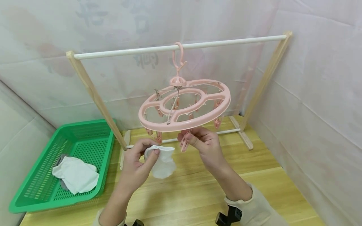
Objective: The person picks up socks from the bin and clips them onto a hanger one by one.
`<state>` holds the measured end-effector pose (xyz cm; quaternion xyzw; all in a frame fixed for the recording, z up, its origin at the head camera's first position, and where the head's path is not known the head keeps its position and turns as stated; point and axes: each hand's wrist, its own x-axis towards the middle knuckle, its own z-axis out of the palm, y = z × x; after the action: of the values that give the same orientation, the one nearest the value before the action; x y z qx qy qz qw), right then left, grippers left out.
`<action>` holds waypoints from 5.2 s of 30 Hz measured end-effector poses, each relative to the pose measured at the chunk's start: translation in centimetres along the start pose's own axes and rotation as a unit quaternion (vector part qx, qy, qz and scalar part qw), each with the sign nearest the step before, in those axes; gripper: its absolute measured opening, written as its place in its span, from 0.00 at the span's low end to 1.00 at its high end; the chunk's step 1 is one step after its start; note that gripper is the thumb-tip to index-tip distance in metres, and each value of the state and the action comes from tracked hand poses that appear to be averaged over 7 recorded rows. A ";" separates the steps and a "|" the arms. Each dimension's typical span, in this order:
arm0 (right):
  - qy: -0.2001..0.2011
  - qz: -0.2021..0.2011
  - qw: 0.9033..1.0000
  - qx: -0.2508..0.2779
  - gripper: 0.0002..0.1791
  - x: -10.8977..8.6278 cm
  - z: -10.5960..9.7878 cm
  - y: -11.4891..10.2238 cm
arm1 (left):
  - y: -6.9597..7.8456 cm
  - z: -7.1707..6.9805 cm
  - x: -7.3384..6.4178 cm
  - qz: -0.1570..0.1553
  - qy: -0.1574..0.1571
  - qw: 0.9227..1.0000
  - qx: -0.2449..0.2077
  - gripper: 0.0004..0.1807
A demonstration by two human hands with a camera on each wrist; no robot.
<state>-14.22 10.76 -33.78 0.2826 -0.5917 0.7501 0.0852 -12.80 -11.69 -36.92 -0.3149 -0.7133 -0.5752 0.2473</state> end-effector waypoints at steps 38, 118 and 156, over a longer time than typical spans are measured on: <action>-0.004 -0.007 1.000 0.016 0.05 0.3 0.6 -0.1 | 0.0 3.0 0.9 0.020 -0.013 1.000 -0.013 0.09; -0.060 0.031 0.976 -0.208 0.22 -2.3 -1.4 -0.6 | 2.3 1.5 5.1 0.250 -0.038 0.910 0.328 0.29; -0.122 -0.353 0.741 -0.558 0.18 5.1 -11.5 -4.6 | 2.4 1.0 5.0 0.249 -0.011 0.909 0.333 0.23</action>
<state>-19.98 21.76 -28.88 0.4620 -0.7679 0.1607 0.4136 -14.44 -9.57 -31.92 -0.3880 -0.7645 -0.2207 0.4651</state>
